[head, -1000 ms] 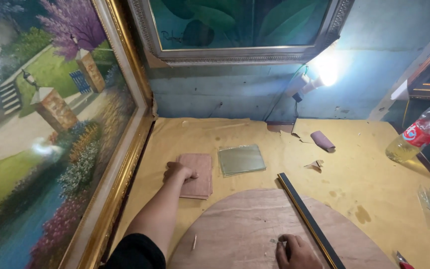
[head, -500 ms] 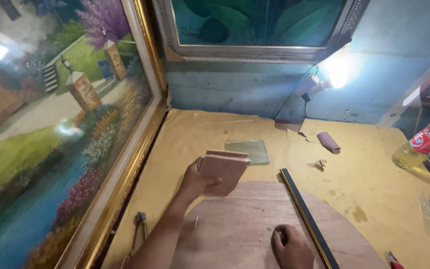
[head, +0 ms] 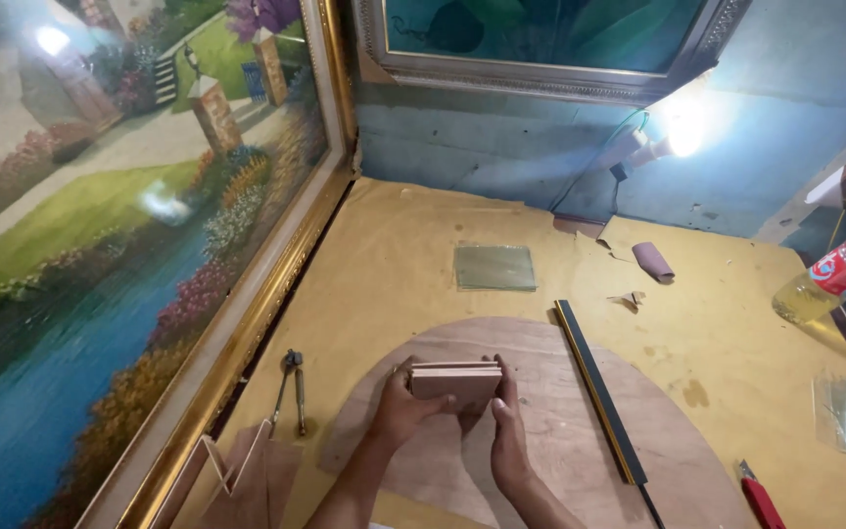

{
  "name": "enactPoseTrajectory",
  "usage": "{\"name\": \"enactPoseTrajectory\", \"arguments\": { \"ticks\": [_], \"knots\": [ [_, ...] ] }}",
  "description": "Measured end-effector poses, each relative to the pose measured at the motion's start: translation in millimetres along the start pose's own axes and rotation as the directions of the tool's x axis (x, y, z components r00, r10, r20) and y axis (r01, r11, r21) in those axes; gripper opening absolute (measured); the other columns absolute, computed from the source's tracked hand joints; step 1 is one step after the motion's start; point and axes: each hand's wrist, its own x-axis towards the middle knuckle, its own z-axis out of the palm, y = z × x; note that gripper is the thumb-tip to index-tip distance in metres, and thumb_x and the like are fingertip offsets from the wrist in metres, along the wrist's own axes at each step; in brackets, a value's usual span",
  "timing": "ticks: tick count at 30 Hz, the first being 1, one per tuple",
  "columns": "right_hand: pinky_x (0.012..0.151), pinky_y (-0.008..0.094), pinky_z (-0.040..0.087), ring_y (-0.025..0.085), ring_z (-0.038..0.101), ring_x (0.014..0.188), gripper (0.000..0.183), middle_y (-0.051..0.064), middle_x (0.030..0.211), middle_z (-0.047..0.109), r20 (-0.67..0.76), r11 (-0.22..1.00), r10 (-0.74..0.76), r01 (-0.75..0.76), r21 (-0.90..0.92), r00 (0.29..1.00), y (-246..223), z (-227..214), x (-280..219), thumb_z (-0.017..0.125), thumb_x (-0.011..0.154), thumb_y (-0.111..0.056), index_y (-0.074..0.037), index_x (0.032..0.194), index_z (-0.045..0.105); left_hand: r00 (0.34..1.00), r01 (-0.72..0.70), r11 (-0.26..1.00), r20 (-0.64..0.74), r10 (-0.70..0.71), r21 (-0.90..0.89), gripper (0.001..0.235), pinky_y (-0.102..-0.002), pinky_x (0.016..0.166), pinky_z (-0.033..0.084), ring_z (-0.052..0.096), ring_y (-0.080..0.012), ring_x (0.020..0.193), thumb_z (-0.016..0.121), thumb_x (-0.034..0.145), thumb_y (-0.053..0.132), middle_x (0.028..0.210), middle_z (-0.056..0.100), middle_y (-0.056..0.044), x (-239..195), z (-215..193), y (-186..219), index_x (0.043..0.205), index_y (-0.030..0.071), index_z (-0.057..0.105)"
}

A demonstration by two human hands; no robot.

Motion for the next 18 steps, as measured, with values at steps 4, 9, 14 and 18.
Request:
{"name": "enactPoseTrajectory", "arguments": {
  "ticks": [4,9,14,18],
  "knots": [
    [0.096,0.031,0.031,0.017,0.038,0.116,0.06,0.01,0.126,0.044,0.04,0.988,0.012,-0.006,-0.156,0.999,9,2,-2,0.036,0.074,-0.025,-0.006,0.132,0.03,0.999,-0.029,0.999,-0.045,0.027,-0.024,0.05,-0.025,0.064,0.053,0.062,-0.0132,0.075,0.082,0.045,0.006,0.082,0.067,-0.005,-4,10,2,0.091,0.007,0.061],
    [0.042,0.028,0.041,0.018,0.047,0.039,0.051,0.012,0.05,0.048,0.069,0.919,0.316,-0.287,-0.271,0.946,-31,17,9,0.039,0.075,-0.004,-0.013,0.125,0.044,0.972,0.233,0.96,-0.06,-0.227,0.157,0.056,-0.028,0.077,0.047,0.057,-0.0174,0.097,0.073,0.061,0.021,0.107,0.059,-0.006,-12,-4,55,0.107,0.012,0.042],
    [0.081,0.032,0.045,0.018,0.061,0.096,0.039,0.006,0.108,0.064,-0.042,0.754,0.489,-0.446,-0.483,0.871,-4,1,19,0.041,0.081,-0.019,-0.013,0.117,0.056,0.925,0.347,0.774,-0.059,-0.374,0.529,0.077,-0.033,0.089,0.041,0.047,-0.0222,0.114,0.072,0.062,0.04,0.126,0.044,-0.006,-1,-45,53,0.121,0.009,0.034],
    [0.095,0.028,0.039,0.017,0.056,0.107,0.035,0.003,0.114,0.062,-0.215,0.582,0.41,-0.436,-0.687,0.887,-6,-14,17,0.048,0.081,-0.02,-0.014,0.113,0.06,0.922,0.352,0.689,-0.111,-0.37,0.634,0.069,-0.036,0.084,0.042,0.051,-0.0257,0.107,0.072,0.064,0.042,0.12,0.05,-0.007,5,-59,31,0.114,0.01,0.036]
  ]
}}
